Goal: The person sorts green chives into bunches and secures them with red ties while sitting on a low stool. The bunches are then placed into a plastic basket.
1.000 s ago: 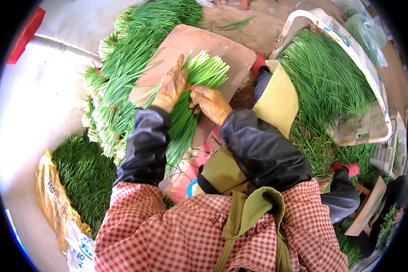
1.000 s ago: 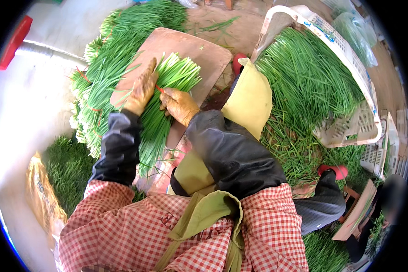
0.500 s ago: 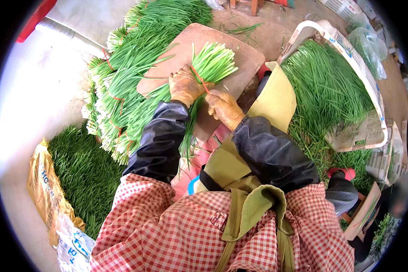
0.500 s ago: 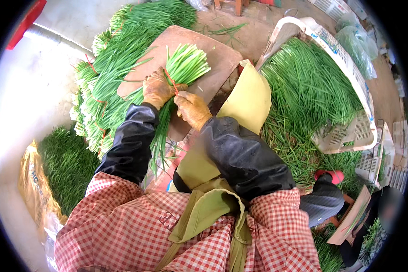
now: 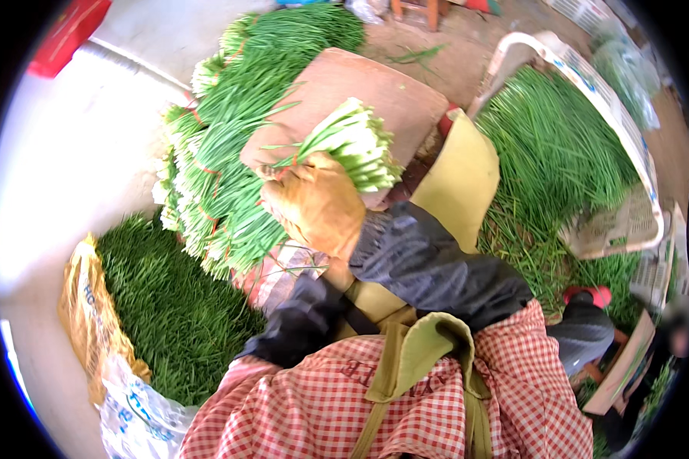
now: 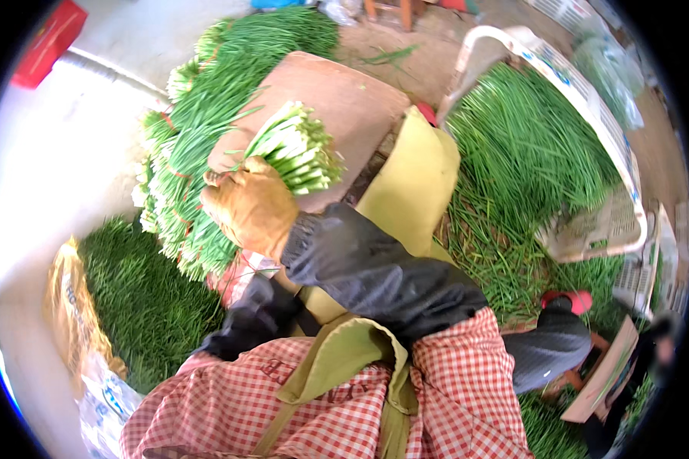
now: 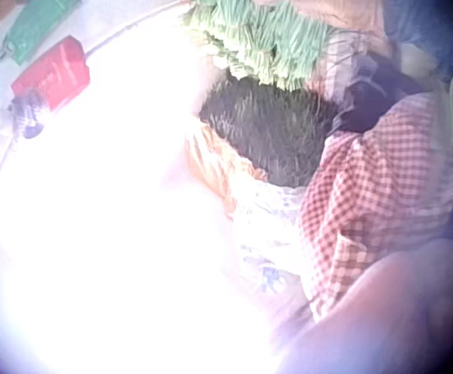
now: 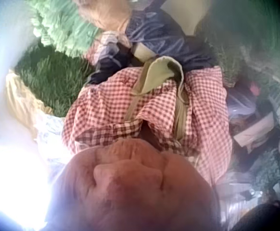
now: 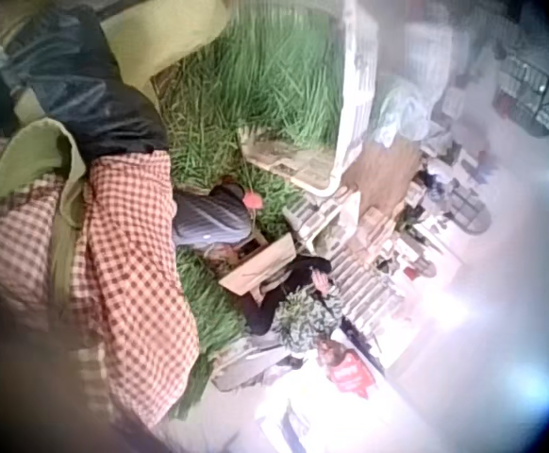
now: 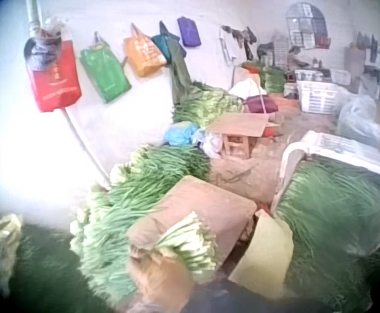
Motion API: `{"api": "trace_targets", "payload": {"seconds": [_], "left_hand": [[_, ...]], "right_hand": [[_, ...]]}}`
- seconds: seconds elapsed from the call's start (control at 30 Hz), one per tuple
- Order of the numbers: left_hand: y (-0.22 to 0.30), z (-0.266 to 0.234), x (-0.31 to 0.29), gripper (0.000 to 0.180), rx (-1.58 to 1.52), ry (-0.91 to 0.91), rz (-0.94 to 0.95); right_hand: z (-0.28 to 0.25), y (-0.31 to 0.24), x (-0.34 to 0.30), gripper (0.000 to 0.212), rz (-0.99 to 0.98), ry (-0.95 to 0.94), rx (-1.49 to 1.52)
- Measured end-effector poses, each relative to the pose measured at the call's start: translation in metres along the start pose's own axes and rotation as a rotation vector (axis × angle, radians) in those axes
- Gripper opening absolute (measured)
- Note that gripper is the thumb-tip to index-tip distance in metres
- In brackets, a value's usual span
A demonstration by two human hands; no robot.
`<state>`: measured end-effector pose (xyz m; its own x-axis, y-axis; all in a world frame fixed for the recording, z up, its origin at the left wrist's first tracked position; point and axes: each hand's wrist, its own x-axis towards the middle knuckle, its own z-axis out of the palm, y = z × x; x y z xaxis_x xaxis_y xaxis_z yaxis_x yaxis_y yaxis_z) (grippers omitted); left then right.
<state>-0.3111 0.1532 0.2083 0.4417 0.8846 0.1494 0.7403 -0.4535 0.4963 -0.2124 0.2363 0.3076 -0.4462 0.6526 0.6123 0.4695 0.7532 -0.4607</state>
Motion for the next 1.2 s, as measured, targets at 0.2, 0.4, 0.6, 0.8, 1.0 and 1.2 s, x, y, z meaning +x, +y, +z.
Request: {"api": "trace_targets", "payload": {"seconds": [0.2, 0.4, 0.6, 0.8, 1.0, 1.2], "left_hand": [[-0.022, -0.03, 0.102, 0.047, -0.376, 0.213, -0.159], [-0.047, -0.045, 0.177, 0.048, -0.855, 0.215, -0.391], [-0.048, -0.052, 0.187, 0.048, -0.972, 0.179, -0.472], [-0.048, -0.084, 0.217, 0.049, -1.114, 0.108, -0.541], [-0.096, -0.129, 0.232, 0.037, -0.367, -0.066, -0.198], [-0.061, -0.084, 0.15, 0.087, 0.597, -0.167, -0.225]], "right_hand": [[-0.04, 0.021, 0.005, 0.031, 0.027, 0.363, -0.225], [-0.054, 0.103, 0.031, 0.02, 0.206, 0.602, -0.259], [0.013, 0.145, 0.018, 0.023, 0.683, 0.689, 0.773], [0.024, 0.161, 0.019, 0.03, 0.801, 0.674, 1.187], [0.044, 0.128, -0.017, 0.02, 1.138, 0.551, 1.738], [0.109, 0.131, -0.053, 0.025, 1.597, 0.747, 1.74]]}}
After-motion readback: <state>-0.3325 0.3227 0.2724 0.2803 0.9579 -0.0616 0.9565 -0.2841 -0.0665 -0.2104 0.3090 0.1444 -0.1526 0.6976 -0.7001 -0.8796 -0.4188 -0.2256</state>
